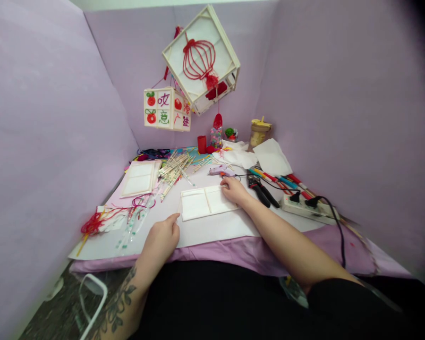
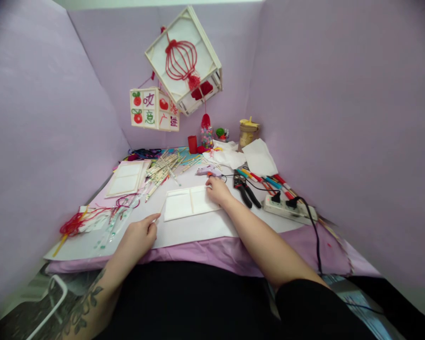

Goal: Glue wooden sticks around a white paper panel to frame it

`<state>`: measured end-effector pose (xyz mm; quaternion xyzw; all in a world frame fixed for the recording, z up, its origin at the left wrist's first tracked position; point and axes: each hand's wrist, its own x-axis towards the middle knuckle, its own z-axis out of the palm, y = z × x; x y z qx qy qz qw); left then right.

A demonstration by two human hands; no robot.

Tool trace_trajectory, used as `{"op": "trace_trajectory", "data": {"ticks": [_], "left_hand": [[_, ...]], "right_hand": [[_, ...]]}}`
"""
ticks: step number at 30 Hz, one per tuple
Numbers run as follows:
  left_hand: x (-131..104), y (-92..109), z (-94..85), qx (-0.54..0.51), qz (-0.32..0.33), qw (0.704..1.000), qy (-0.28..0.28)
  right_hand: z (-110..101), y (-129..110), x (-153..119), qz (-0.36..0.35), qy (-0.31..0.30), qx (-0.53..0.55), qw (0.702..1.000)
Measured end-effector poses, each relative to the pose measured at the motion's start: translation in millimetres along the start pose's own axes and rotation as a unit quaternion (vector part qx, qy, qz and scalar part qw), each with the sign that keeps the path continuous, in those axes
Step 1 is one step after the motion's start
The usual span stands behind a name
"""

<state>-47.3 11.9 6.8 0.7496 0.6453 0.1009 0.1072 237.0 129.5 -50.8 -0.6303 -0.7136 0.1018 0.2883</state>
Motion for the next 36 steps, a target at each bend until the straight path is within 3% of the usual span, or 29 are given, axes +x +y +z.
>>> {"op": "trace_trajectory", "data": {"ticks": [4,8,14,22,27,32,36], "left_hand": [[2,1,-0.2,-0.002,0.003,1.000,-0.005],[6,1,-5.1,-0.129,0.014,0.992,-0.014],[16,-5,-2.1,-0.350,-0.011,0.935,-0.061],[25,-16,12.3,-0.460,-0.021,0.880,-0.115],[30,-16,11.1,-0.446,-0.016,0.889,-0.101],[35,-20,17.3,-0.415,-0.052,0.906,-0.068],[36,-28,21.2,-0.334,0.000,0.943,0.004]], "right_hand": [[-2,-2,-1,-0.007,-0.013,-0.014,1.000],[-4,-5,-3,-0.010,-0.022,-0.025,0.999],[-6,-8,-4,-0.006,-0.030,-0.039,0.999],[-9,-11,-5,-0.009,-0.041,-0.046,0.998],[-10,-11,-5,-0.009,-0.046,-0.049,0.998],[-11,-12,-6,-0.006,-0.049,-0.049,0.998],[-12,-13,-7,-0.002,-0.051,-0.049,0.997]]}}
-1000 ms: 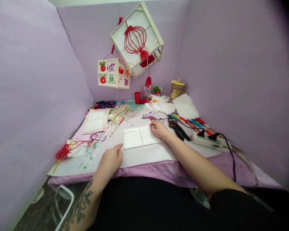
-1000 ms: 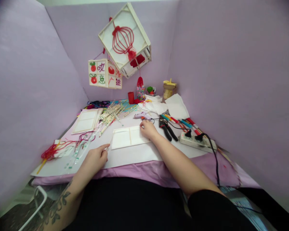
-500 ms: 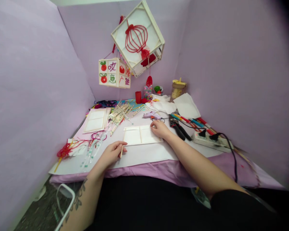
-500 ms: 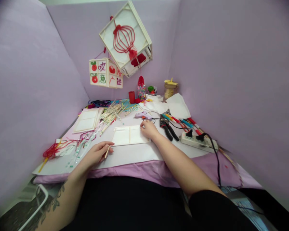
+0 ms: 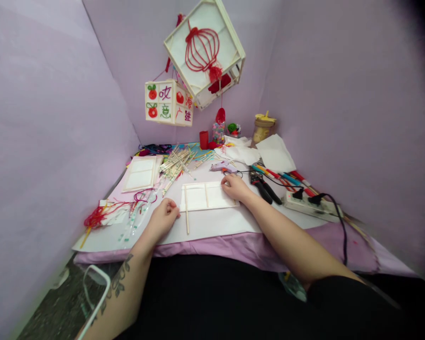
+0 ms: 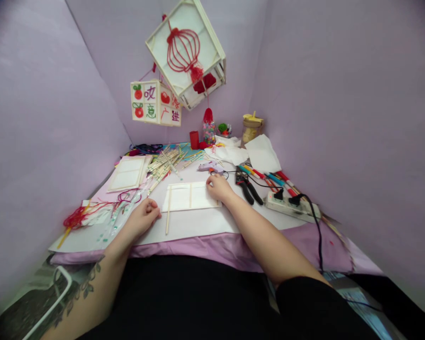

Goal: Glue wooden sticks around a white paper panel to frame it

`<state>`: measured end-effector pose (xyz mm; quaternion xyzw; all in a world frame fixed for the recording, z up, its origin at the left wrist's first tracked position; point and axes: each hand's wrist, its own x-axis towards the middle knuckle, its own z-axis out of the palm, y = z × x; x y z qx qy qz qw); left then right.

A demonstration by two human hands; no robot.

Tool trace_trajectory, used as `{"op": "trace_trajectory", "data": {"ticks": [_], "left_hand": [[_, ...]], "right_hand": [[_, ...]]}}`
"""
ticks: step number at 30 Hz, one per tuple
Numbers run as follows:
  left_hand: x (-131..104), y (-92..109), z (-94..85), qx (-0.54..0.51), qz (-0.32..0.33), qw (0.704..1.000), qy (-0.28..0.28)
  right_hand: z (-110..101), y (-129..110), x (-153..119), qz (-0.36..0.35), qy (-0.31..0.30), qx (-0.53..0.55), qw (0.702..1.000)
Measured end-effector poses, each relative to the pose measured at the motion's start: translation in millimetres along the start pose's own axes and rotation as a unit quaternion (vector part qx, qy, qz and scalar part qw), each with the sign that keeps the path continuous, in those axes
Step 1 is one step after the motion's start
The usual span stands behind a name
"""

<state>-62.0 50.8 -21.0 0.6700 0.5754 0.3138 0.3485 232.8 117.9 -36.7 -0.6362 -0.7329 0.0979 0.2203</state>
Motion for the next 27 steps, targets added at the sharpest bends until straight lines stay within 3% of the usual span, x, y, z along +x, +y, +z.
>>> {"op": "trace_trajectory", "data": {"ticks": [3,6,10,14,27], "left_hand": [[-6,-1,-2.3,0.105,0.129,0.986,-0.006],[-16,3,-1.8,0.187,0.269,0.944,-0.025],[-21,6,2.5,0.258,0.360,0.896,-0.021],[-19,2,5.6,0.249,0.373,0.894,-0.017],[-17,-5,-3.8,0.236,0.330,0.914,-0.004]], "right_hand": [[0,0,0,-0.003,0.001,-0.001,1.000],[1,1,0,-0.008,0.001,-0.001,1.000],[2,2,1,-0.011,0.000,0.000,1.000],[3,2,2,-0.006,0.002,-0.001,1.000],[0,0,0,-0.002,0.000,0.000,1.000]]}}
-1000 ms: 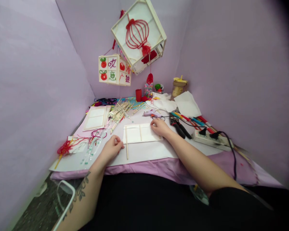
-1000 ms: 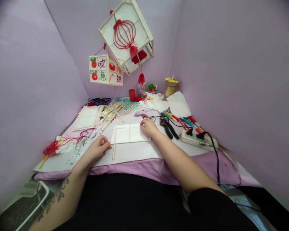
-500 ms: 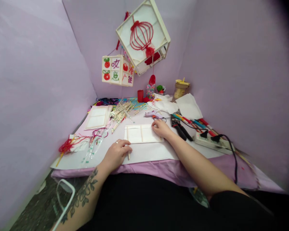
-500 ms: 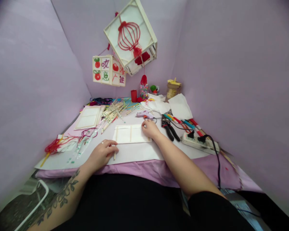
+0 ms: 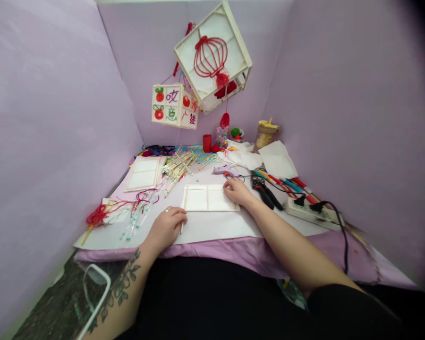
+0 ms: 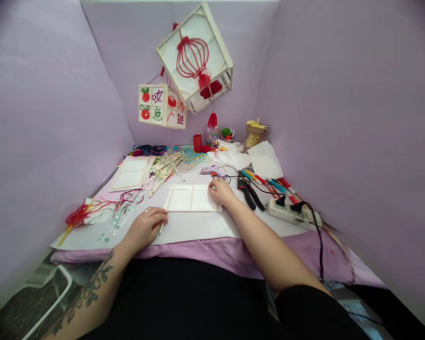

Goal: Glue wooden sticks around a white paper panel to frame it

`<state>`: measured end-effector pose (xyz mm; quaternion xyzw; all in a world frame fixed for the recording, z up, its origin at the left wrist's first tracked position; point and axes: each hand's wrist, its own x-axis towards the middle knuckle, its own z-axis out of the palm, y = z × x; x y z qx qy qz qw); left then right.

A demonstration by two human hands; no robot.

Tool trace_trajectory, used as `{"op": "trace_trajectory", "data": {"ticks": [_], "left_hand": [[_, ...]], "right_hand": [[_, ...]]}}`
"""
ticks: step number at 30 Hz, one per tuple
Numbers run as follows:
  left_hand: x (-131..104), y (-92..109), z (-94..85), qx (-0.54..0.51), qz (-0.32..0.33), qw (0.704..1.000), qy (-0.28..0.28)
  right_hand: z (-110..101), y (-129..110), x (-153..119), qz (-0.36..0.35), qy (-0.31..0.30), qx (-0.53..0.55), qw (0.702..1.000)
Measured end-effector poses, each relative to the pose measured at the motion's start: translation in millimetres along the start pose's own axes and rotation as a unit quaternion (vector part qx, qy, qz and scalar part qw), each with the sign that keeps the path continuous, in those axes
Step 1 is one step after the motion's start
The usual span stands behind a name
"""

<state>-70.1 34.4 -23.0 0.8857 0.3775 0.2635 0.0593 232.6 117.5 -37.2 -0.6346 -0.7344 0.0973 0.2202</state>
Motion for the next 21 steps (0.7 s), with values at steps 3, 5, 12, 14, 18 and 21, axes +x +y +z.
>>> {"op": "trace_trajectory", "data": {"ticks": [3,5,12,14,18,21], "left_hand": [[-1,-2,1.1,-0.001,-0.001,1.000,-0.001],[-1,-4,2.0,-0.007,-0.001,1.000,-0.002],[-1,-5,3.0,-0.027,-0.006,1.000,0.000],[-2,-5,2.7,-0.029,-0.007,1.000,0.007],[-3,-7,1.3,-0.041,-0.008,0.998,0.049],[-4,-9,1.2,-0.050,-0.016,0.996,0.079]], "right_hand": [[0,0,0,-0.001,0.001,0.004,1.000],[1,1,0,-0.003,0.003,0.008,1.000],[4,0,0,-0.012,0.026,0.032,0.999],[-2,-3,-1,-0.021,0.042,0.043,0.998],[-28,-7,-15,-0.040,0.162,0.089,0.982],[-49,0,-43,0.028,0.197,0.025,0.980]]}}
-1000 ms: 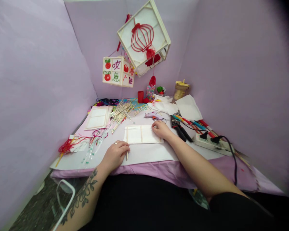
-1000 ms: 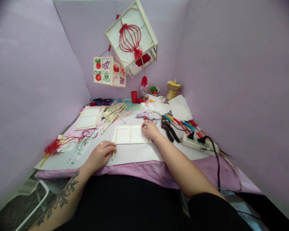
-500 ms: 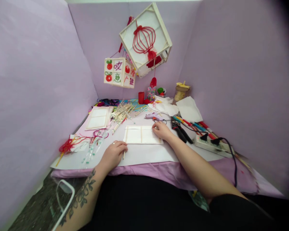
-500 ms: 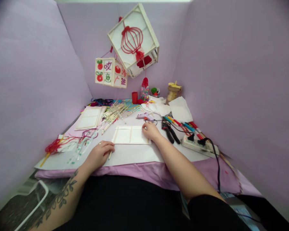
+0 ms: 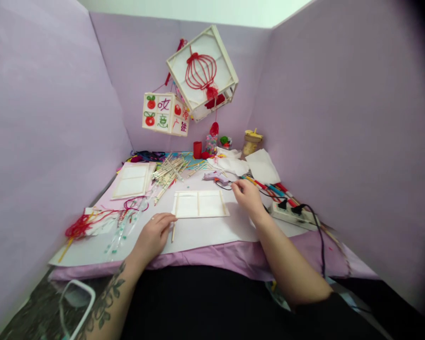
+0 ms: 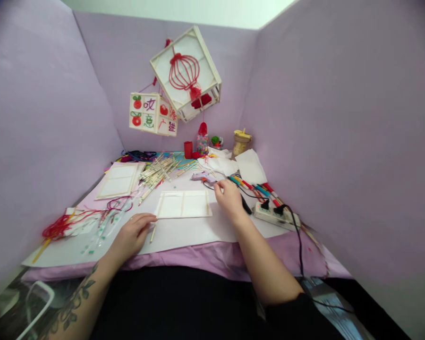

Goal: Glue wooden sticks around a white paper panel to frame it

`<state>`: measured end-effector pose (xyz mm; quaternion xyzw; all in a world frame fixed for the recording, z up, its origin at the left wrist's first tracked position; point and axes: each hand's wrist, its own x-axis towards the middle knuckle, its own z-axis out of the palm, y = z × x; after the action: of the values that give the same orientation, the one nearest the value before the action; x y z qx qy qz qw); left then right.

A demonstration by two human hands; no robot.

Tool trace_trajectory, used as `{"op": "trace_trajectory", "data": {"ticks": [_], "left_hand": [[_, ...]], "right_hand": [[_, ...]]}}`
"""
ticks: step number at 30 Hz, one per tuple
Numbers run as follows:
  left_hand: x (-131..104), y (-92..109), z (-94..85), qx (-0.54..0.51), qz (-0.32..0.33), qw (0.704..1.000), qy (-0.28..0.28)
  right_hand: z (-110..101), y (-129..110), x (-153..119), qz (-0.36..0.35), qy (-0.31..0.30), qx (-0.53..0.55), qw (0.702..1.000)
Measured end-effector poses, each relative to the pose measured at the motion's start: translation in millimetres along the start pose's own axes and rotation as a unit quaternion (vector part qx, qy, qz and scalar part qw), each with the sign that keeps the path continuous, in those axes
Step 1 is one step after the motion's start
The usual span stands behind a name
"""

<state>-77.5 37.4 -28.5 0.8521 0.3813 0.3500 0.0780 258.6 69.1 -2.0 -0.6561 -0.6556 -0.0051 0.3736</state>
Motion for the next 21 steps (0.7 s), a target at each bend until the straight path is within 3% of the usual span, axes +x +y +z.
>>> {"op": "trace_trajectory", "data": {"ticks": [3,7,14,21], "left_hand": [[0,0,1.4,-0.005,-0.003,1.000,0.012],[0,1,3.5,-0.005,0.004,1.000,0.000],[0,6,1.3,-0.009,-0.003,1.000,-0.005],[-3,5,2.1,-0.009,-0.026,1.000,0.010]], "right_hand": [[-20,13,-24,0.052,-0.015,-0.153,0.987],[-24,23,-43,0.083,-0.078,-0.266,0.957],[-10,17,-41,0.067,-0.145,-0.309,0.938],[-28,4,-77,0.023,-0.155,-0.312,0.937]]}}
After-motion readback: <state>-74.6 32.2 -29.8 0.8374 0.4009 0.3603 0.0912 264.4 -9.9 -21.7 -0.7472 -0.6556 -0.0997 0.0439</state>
